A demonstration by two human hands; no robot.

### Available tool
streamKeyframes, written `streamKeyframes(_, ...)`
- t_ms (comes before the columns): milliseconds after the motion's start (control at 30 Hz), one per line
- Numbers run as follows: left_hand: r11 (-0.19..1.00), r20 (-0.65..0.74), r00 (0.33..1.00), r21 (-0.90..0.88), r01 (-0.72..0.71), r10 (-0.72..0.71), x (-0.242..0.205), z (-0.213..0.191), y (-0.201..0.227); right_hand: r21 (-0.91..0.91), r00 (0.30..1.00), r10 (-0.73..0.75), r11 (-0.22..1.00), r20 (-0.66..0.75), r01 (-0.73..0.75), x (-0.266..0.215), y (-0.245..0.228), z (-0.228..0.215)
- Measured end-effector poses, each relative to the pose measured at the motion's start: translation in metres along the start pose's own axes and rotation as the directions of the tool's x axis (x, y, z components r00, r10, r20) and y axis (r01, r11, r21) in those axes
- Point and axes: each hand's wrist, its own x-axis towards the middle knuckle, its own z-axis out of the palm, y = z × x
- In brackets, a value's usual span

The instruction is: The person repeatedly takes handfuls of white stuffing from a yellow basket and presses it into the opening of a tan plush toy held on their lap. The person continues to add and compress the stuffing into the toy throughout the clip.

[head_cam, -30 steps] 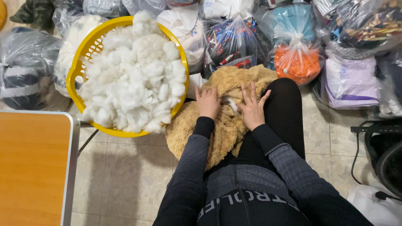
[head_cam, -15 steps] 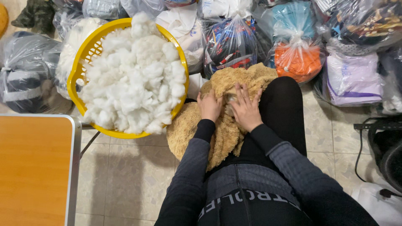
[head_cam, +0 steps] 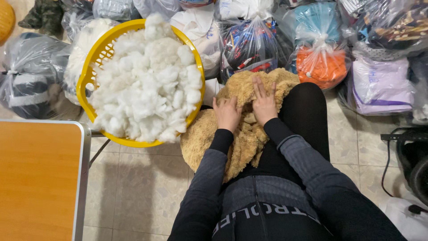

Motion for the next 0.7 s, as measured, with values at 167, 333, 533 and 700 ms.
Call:
streamKeyframes(167,0.997,-0.028,0.998,0.062,0.054,-0.053,0.007,-0.005,-0.003,0.229,0.996,-0.004,0.973,-0.083,0.023,-0.026,0.007,-0.015)
streamKeyframes(333,0.997,-0.059,0.997,0.056,0.058,-0.055,0.020,-0.004,-0.007,0.427,0.983,0.043,0.903,-0.179,0.038,-0.055,0.009,-0.029)
streamKeyframes(533,1.000,-0.033,0.999,-0.018,0.021,-0.021,0.022,-0.003,-0.008,0.456,0.998,0.029,0.890,-0.064,0.003,-0.072,0.010,-0.039)
streamKeyframes(700,0.980,-0.095,0.988,-0.145,-0.137,0.124,-0.002,-0.016,-0.003,0.532,0.994,0.051,0.847,-0.093,0.006,-0.078,0.009,-0.041)
